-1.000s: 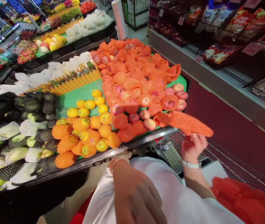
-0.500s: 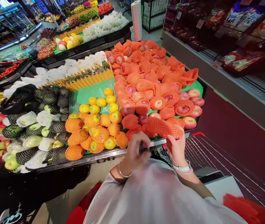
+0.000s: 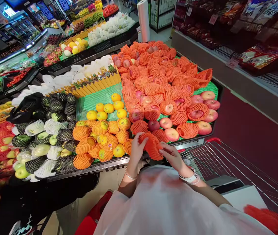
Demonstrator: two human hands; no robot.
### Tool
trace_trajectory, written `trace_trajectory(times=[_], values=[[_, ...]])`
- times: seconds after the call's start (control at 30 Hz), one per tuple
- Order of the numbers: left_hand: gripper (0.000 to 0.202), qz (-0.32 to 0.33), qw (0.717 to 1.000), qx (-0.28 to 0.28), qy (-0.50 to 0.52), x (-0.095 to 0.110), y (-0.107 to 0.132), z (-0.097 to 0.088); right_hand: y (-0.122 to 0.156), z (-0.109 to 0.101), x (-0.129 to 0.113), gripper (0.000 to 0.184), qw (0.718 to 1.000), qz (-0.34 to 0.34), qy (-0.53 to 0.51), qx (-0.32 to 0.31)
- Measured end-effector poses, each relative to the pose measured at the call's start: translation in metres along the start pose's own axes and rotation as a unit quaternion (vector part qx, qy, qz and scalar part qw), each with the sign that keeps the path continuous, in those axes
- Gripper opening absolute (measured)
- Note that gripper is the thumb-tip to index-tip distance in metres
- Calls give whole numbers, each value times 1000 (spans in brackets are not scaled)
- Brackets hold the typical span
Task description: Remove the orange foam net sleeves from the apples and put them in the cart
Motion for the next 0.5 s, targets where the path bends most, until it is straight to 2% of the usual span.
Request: trace_trajectory(times=[0.07, 0.13, 0.2, 0.27, 0.33, 0.4, 0.47, 0.5], values=[[15, 24, 999, -17, -28, 3, 3, -2, 0, -2, 0, 24, 999, -30, 5, 31], [20, 75, 994, -49, -65, 8, 7, 0, 1, -4, 3, 25, 997, -47, 2, 62], [26, 127, 985, -67, -92, 11, 12, 3, 2, -6, 6, 37, 995, -52, 15, 78], [28, 158, 982, -27, -103, 10, 16, 4, 3, -9, 10, 39, 994, -54, 41, 90], [30, 161, 981, 60, -94, 5, 19, 2, 2, -16, 13, 25, 987, -57, 59, 140], [34, 136, 981, 126, -62, -1, 21, 0, 0, -25, 17, 14, 970, -55, 48, 231], [35, 93, 984, 151, -5, -9, 22, 1, -2, -31, 23, 14, 949, -52, 1, 312], [38, 71, 985, 154, 29, -13, 23, 2, -4, -32, 27, 17, 941, -54, -23, 334]])
Point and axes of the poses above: each hand's wrist, its own y-axis away from the middle knuckle, its own z-axis out of the palm, x = y × z, the point moved 3 cm from there along -y, towards the middle knuckle, and after that the axes turned 1 degree about x, right-handed, at the moved point
